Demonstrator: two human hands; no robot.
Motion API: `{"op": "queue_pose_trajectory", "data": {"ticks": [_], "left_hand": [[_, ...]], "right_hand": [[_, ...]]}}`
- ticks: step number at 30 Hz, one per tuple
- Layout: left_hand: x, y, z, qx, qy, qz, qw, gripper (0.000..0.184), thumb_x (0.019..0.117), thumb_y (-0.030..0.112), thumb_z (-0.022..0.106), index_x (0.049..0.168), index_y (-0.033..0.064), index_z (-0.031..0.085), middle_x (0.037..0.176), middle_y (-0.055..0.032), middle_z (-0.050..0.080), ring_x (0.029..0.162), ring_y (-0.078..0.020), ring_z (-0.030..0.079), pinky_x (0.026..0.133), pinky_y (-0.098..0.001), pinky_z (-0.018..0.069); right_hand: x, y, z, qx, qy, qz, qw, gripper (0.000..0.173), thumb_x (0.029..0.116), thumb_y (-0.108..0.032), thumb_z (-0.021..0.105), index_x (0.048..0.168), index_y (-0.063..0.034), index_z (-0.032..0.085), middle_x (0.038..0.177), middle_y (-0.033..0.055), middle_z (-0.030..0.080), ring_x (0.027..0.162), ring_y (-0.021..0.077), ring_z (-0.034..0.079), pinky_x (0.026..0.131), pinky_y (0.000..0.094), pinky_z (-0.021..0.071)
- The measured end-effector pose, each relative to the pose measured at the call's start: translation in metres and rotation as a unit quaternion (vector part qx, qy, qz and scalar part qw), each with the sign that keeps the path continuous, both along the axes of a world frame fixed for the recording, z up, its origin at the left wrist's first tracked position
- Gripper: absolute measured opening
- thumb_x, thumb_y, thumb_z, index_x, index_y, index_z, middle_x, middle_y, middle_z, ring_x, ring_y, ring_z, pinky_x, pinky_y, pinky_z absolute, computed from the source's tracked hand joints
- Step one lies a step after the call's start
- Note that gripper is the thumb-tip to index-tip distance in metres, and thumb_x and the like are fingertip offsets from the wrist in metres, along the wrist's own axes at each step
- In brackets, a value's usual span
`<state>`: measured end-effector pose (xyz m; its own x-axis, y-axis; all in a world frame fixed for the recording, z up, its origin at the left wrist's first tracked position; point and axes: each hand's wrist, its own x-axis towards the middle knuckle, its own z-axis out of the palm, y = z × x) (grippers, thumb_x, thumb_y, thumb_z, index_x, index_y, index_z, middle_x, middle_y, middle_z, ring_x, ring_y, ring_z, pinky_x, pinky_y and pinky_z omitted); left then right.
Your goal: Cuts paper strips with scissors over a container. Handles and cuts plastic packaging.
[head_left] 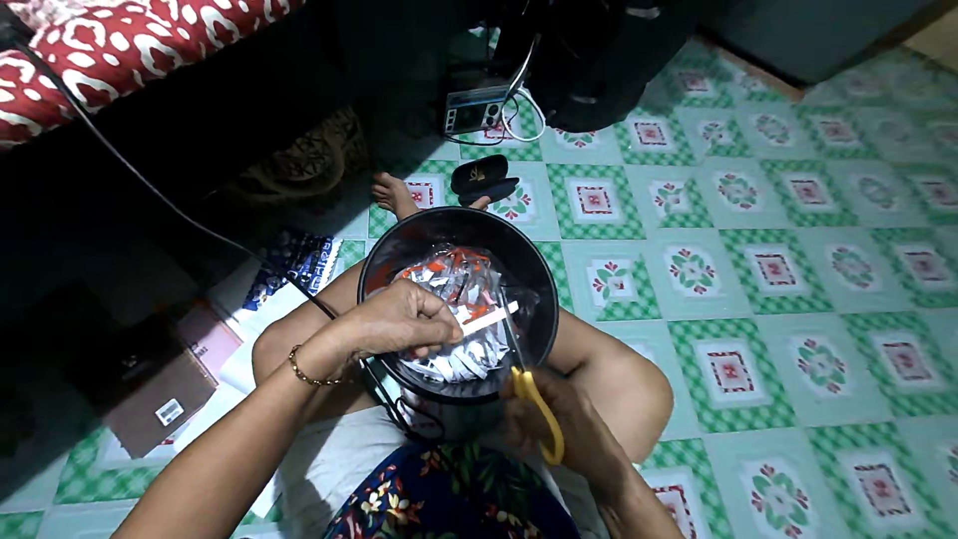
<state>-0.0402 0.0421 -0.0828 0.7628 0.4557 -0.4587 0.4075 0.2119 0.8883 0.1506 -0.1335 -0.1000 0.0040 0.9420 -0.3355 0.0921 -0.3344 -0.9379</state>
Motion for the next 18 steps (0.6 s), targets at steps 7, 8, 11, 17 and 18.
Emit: {"op": "queue_pose_trajectory", "data": {"ticks": [7, 8, 11, 17, 18], "left_hand": [[-0.006, 0.000, -0.002, 0.010, -0.015, 0.036, 0.999, 0.024, 0.0937, -0.006, 0.062, 0.075, 0.0066, 0.069, 0.058, 0.0092, 0.059, 0.052, 0.0039, 0.054, 0.053, -0.0112, 0.0453], [-0.005, -0.001, -0.003, 0.008, -0.017, 0.035, 0.999, 0.024, 0.0936, -0.006, 0.062, 0.075, 0.0070, 0.069, 0.059, 0.0095, 0.060, 0.053, 0.0042, 0.054, 0.053, -0.0111, 0.0453], [0.002, -0.003, -0.003, -0.005, -0.022, 0.013, 1.000, 0.024, 0.0945, -0.004, 0.063, 0.075, 0.0079, 0.069, 0.059, 0.0103, 0.060, 0.053, 0.0053, 0.054, 0.053, -0.0103, 0.0449], [0.001, -0.004, -0.001, 0.009, -0.027, 0.015, 0.999, 0.024, 0.0948, -0.004, 0.062, 0.074, 0.0066, 0.068, 0.060, 0.0101, 0.059, 0.054, 0.0054, 0.053, 0.054, -0.0103, 0.0444], [0.000, -0.003, -0.001, 0.011, -0.022, 0.019, 1.000, 0.023, 0.0948, -0.005, 0.062, 0.075, 0.0059, 0.068, 0.060, 0.0097, 0.059, 0.054, 0.0053, 0.054, 0.054, -0.0104, 0.0450]], "right_hand": [[0.003, -0.014, -0.008, -0.009, -0.017, 0.062, 0.998, 0.045, 0.0923, -0.036, 0.068, 0.111, 0.0035, 0.061, 0.077, -0.0072, 0.063, 0.066, -0.0039, 0.060, 0.063, 0.0159, 0.0518], [0.003, -0.015, -0.009, -0.009, -0.026, 0.071, 0.997, 0.050, 0.0914, -0.041, 0.069, 0.112, 0.0040, 0.061, 0.076, -0.0064, 0.063, 0.066, -0.0035, 0.059, 0.063, 0.0161, 0.0512], [0.001, -0.010, -0.006, 0.007, -0.040, 0.072, 0.997, 0.045, 0.0945, -0.038, 0.066, 0.110, 0.0038, 0.061, 0.075, -0.0045, 0.065, 0.065, -0.0028, 0.061, 0.061, 0.0160, 0.0517], [-0.006, -0.007, -0.006, 0.024, 0.014, 0.002, 1.000, 0.018, 0.0959, -0.022, 0.064, 0.096, -0.0046, 0.062, 0.066, -0.0129, 0.061, 0.056, -0.0076, 0.058, 0.054, 0.0108, 0.0497], [-0.004, -0.009, -0.006, 0.020, 0.009, 0.022, 1.000, 0.024, 0.0962, -0.025, 0.064, 0.101, -0.0016, 0.062, 0.069, -0.0109, 0.062, 0.059, -0.0068, 0.059, 0.056, 0.0117, 0.0502]]}}
